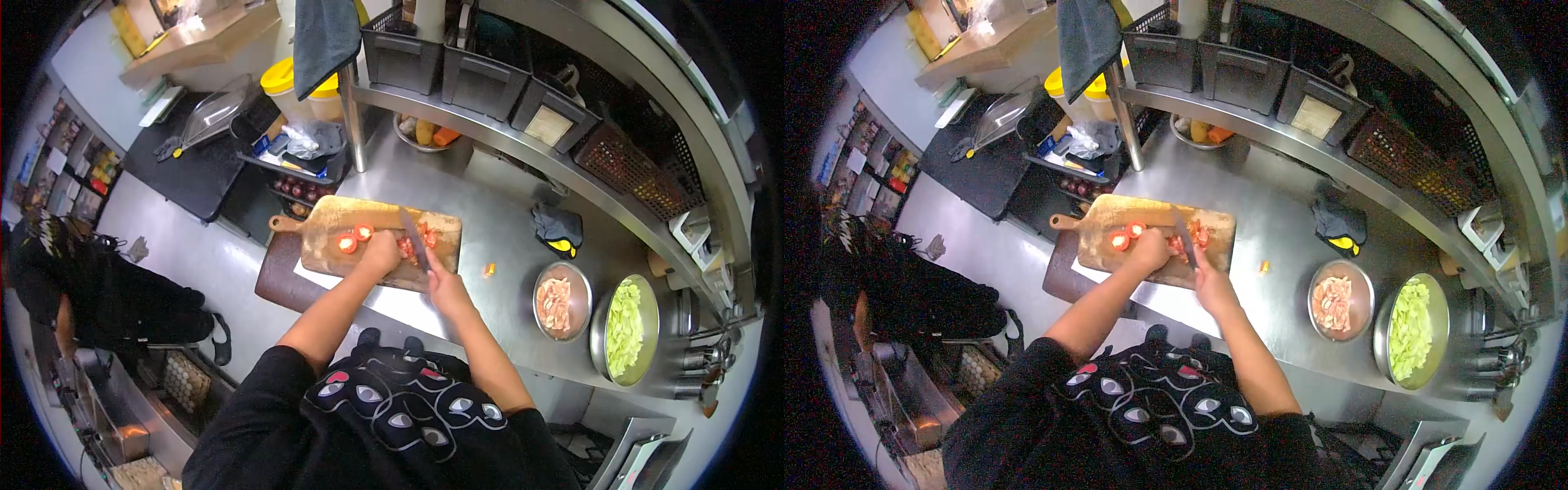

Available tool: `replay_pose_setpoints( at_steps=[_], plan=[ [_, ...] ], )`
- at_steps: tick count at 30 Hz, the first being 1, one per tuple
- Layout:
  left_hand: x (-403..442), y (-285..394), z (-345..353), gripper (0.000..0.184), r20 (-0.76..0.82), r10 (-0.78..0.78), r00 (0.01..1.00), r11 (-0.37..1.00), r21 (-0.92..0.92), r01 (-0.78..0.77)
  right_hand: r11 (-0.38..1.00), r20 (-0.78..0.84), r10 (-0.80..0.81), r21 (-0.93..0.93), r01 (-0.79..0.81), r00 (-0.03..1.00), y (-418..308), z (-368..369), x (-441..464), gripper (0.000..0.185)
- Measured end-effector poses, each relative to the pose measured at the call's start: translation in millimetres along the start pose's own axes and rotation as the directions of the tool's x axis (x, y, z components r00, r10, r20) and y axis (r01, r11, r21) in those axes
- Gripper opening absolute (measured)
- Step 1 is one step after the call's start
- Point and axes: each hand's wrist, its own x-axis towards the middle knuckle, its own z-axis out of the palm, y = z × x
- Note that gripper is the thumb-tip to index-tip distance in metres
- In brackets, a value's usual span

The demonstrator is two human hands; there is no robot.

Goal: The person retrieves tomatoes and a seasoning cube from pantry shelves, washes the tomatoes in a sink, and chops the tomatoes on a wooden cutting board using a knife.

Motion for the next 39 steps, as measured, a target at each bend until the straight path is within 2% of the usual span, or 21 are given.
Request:
replay_pose_setpoints(
  at_steps=[1,2,4,7,9,10,11,12,15,18,21,24,27,30,33,36,39],
  plan=[
    [2.9,-2.4,-0.7,0.032,0.045,-0.039,0.998,0.999,-0.001,0.039,0.994,0.073,0.113,0.003,-0.113,0.991,-18.5,-20.8,-4.0,0.052],
    [5.4,-6.0,-5.5,0.03,0.016,-0.067,0.998,0.998,-0.009,0.067,0.974,0.148,0.224,-0.003,-0.226,0.963,-29.8,-34.8,-7.4,0.053],
    [7.0,-18.6,-23.7,0.028,-0.042,-0.133,0.99,0.991,-0.029,0.132,0.984,0.138,0.171,0.016,-0.175,0.975,-27.4,-36.1,-16.7,0.052],
    [0.5,-37.8,-70.3,0.024,-0.172,-0.205,0.963,0.975,0.051,0.217,0.998,0.114,0.032,0.042,-0.037,0.993,-17.6,-19.4,-32.3,0.052],
    [-4.9,-32.8,-87.6,0.024,-0.144,-0.217,0.965,0.938,0.243,0.247,0.997,0.108,-0.065,0.04,0.061,0.992,-12.8,-6.0,-38.5,0.052],
    [-5.6,-32.2,-93.1,0.025,-0.131,-0.222,0.966,0.908,0.334,0.254,1.0,0.16,0.006,0.001,-0.006,0.987,-14.0,-5.3,-38.0,0.051],
    [1.7,-50.7,-81.4,0.025,-0.126,-0.168,0.978,0.92,0.337,0.201,0.997,0.208,0.079,-0.042,-0.072,0.975,-15.5,-5.8,-38.5,0.05],
    [7.9,-61.4,-71.3,0.023,-0.11,-0.203,0.973,0.92,0.319,0.228,0.987,0.251,0.154,-0.089,-0.135,0.956,-19.2,-7.7,-38.6,0.05],
    [17.4,-52.1,-61.7,0.019,-0.042,-0.291,0.956,0.92,0.261,0.292,0.984,0.236,0.121,-0.156,-0.085,0.964,-25.4,-11.0,-36.0,0.05],
    [25.7,-63.1,-44.4,0.018,0.079,-0.171,0.982,0.946,0.293,0.141,0.979,0.214,0.062,-0.203,-0.018,0.975,-39.2,-10.7,-33.2,0.053],
    [12.9,-24.9,-54.2,0.018,0.063,-0.229,0.971,0.845,0.509,0.166,0.972,0.243,0.013,-0.231,0.045,0.97,-45.4,-4.9,-32.9,0.056],
    [9.0,-20.8,-56.1,0.019,0.025,-0.279,0.96,0.872,0.425,0.243,0.955,0.269,0.067,-0.297,0.016,0.961,-50.0,-1.0,-33.7,0.057],
    [7.4,-15.4,-60.9,0.017,0.069,-0.302,0.951,0.874,0.419,0.247,0.929,0.249,0.053,-0.367,0.044,0.967,-51.6,0.4,-34.3,0.056],
    [9.7,-24.7,-51.8,0.015,0.037,-0.277,0.96,0.865,0.445,0.233,0.93,0.252,0.059,-0.365,0.038,0.966,-48.5,9.8,-17.7,0.057],
    [11.2,-33.6,-49.8,0.016,0.009,-0.26,0.965,0.906,0.348,0.241,0.945,0.25,0.047,-0.326,0.038,0.967,-46.3,17.2,3.3,0.054],
    [-2.6,-24.5,-60.9,0.018,-0.073,-0.21,0.975,0.926,0.307,0.222,0.995,0.145,-0.052,-0.076,0.064,0.988,-13.3,34.8,12.0,0.049],
    [-22.0,-25.8,-60.2,0.013,-0.157,0.05,0.986,0.899,0.438,0.024,0.994,0.183,-0.024,-0.102,0.043,0.983,-22.0,20.5,4.3,0.047]
  ],
)
